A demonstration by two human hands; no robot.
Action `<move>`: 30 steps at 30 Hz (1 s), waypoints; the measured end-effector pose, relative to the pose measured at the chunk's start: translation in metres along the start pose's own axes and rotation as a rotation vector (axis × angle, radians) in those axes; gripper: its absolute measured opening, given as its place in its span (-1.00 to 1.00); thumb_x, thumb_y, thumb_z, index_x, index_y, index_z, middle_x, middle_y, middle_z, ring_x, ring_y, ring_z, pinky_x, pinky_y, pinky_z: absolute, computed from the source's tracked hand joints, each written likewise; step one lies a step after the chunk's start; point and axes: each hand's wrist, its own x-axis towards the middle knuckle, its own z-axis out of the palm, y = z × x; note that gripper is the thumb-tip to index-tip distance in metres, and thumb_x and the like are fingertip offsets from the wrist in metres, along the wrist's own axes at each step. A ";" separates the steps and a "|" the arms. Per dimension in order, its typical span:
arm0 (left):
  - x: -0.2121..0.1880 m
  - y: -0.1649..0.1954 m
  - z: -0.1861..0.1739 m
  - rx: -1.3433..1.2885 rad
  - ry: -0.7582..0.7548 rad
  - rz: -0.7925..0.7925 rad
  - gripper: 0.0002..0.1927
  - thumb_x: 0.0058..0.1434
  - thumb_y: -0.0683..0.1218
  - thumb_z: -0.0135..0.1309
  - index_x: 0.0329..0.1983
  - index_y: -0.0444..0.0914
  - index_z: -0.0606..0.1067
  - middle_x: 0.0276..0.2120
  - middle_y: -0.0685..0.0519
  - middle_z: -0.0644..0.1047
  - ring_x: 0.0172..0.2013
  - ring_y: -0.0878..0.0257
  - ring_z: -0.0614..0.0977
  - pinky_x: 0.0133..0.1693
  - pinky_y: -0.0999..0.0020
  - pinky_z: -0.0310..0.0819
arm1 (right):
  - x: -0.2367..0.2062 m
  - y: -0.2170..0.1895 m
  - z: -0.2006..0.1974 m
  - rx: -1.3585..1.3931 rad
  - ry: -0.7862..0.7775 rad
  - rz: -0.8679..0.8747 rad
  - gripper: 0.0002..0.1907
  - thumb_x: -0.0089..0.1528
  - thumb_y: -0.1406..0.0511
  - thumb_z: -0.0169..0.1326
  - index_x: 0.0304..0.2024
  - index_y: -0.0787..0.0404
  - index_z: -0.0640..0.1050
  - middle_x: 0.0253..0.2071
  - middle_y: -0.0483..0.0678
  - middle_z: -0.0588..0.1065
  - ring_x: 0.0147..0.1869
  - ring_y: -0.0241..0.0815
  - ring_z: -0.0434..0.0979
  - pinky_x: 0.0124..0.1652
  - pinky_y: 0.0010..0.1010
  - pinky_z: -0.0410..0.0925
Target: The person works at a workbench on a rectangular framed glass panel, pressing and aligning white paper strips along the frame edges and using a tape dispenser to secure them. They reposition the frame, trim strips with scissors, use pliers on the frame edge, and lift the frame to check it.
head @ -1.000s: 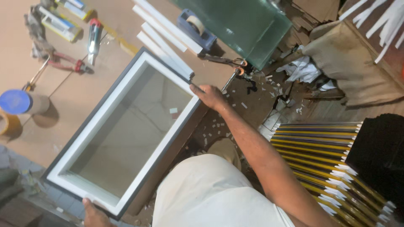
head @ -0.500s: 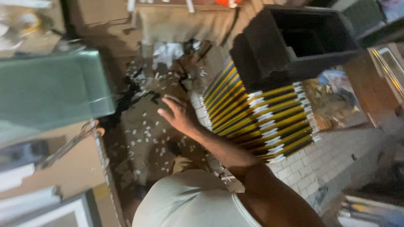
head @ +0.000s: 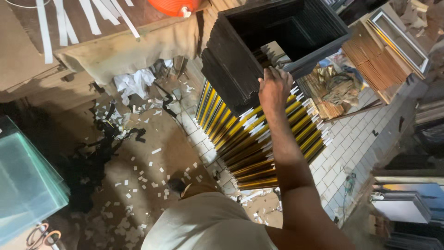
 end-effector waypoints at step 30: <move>-0.006 -0.175 -0.346 -0.332 0.206 -0.432 -0.66 0.60 -0.06 0.04 0.26 -0.39 0.37 -0.16 0.02 0.53 -0.14 0.31 0.54 -0.07 0.41 0.44 | -0.103 -0.356 -0.104 0.976 -0.185 -0.645 -0.73 0.09 0.38 0.39 -0.16 0.16 0.66 0.11 0.10 0.49 0.14 0.10 0.54 0.06 -0.14 0.42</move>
